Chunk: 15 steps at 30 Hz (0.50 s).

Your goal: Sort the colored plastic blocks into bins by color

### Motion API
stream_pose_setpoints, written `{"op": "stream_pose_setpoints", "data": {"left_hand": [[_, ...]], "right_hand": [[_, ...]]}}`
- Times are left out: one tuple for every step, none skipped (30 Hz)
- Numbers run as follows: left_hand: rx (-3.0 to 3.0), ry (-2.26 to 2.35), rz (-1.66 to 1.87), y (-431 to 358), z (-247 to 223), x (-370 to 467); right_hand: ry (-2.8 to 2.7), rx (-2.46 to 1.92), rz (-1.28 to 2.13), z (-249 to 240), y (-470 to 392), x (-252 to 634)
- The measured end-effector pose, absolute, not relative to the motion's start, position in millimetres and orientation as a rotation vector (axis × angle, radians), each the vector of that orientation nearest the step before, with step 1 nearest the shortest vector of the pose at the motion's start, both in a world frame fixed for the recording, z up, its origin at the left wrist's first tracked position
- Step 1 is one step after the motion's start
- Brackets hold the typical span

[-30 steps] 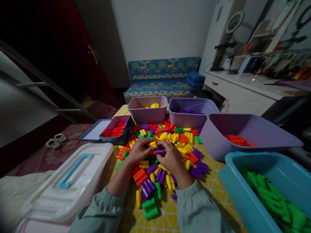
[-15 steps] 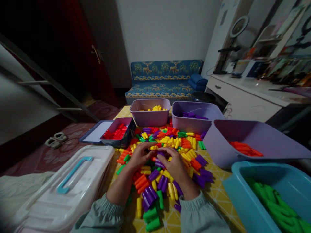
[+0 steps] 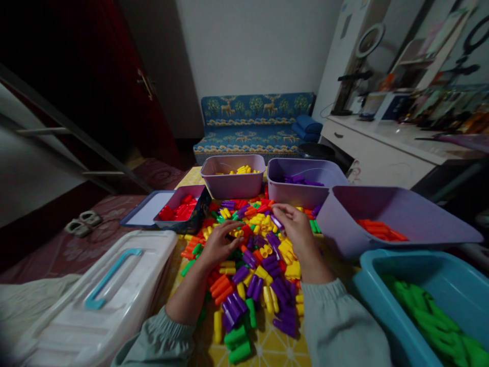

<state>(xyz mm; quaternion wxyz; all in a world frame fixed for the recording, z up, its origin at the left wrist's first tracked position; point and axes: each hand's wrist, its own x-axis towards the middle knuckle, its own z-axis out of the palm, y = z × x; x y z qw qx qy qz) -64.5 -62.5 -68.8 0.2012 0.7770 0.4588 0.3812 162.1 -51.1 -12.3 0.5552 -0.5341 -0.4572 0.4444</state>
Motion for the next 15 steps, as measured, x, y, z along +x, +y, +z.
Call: {"op": "stream_pose_setpoints", "data": {"left_hand": [[2.176,1.283,1.057,-62.4,-68.8,-64.7],[2.18,1.285,1.049,-62.2,-68.8,-64.8],[2.182,1.29,1.042,-62.1,-68.8,-65.0],[2.182,1.297,1.037,-62.0,-68.7,-65.1],[2.182,1.303,1.036,-62.0,-68.6,-65.2],[2.183,1.306,1.034,-61.9,-68.4,-65.2],[2.183,1.308,1.034,-61.9,-68.0,-65.1],[2.184,1.308,1.033,-62.0,-67.7,-65.0],[2.184,1.309,1.032,-62.1,-67.3,-64.9],[2.183,1.311,1.03,-62.2,-66.9,-64.7],[2.18,1.316,1.027,-62.4,-66.6,-64.5],[2.177,1.321,1.025,-62.5,-66.5,-64.4],[2.175,1.324,1.025,-62.6,-66.5,-64.3],[2.175,1.322,1.024,-62.6,-66.6,-64.2],[2.178,1.318,1.024,-62.5,-66.9,-64.2]], "right_hand": [[-1.013,-1.231,1.034,-4.8,-42.6,165.5],[-0.948,-1.191,1.034,2.3,-33.6,168.4],[-0.875,-1.138,1.051,8.8,-24.3,170.8],[-0.81,-1.079,1.073,14.3,-14.9,172.3],[-0.752,-1.039,1.083,18.7,-5.6,173.2],[-0.708,-1.005,1.068,22.1,3.2,173.5],[-0.681,-0.971,1.055,24.4,11.4,173.4],[-0.663,-0.945,1.048,25.9,18.9,173.2],[-0.653,-0.919,1.046,26.9,25.4,173.0],[-0.652,-0.894,1.052,27.5,30.8,173.0],[-0.653,-0.873,1.06,27.7,34.9,173.2],[-0.655,-0.857,1.065,27.8,37.5,173.5],[-0.652,-0.846,1.063,27.6,38.7,173.4],[-0.646,-0.843,1.052,26.9,38.4,172.7],[-0.648,-0.846,1.037,25.5,36.6,170.8]]}}
